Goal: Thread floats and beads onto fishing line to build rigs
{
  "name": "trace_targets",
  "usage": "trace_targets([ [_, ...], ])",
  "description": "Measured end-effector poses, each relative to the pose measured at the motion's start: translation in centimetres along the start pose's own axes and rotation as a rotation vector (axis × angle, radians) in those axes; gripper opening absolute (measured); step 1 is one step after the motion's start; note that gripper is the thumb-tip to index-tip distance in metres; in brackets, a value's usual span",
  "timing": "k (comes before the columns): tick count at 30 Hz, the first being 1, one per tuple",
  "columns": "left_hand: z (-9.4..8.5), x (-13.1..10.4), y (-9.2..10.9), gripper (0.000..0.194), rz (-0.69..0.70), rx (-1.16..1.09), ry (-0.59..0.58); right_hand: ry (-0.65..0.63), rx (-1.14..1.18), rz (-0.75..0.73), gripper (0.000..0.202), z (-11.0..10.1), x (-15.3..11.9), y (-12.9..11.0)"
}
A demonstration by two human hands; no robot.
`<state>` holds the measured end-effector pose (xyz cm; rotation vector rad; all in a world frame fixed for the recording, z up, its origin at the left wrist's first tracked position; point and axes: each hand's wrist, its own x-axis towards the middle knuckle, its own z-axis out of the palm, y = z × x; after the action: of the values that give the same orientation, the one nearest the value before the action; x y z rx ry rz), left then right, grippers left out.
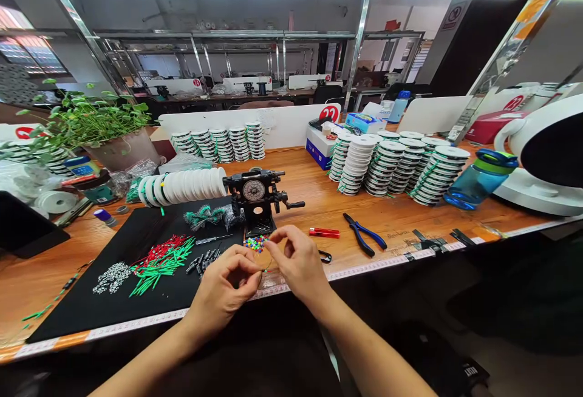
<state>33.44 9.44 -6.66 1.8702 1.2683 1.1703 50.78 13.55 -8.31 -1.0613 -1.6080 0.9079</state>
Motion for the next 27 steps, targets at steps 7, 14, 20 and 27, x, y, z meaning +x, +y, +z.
trace_targets([
  [7,1.1,-1.2,0.3,0.015,-0.158,-0.323,0.038,-0.158,0.228,0.154,0.025,0.8,-6.4,0.2],
  [14,0.1,-1.1,-0.3,0.013,0.322,0.192,0.004,-0.072,-0.205,-0.373,0.017,-0.7,-4.7,-1.1],
  [20,-1.7,0.6,-0.3,0.03,0.83,0.637,-0.207,-0.344,-0.076,-0.136,0.017,-0.6,1.8,-0.1],
  [27,0.4,-0.6,0.1,0.012,0.183,0.093,0.062,0.025,-0.054,-0.032,0.024,-0.2,-0.6,-0.3],
])
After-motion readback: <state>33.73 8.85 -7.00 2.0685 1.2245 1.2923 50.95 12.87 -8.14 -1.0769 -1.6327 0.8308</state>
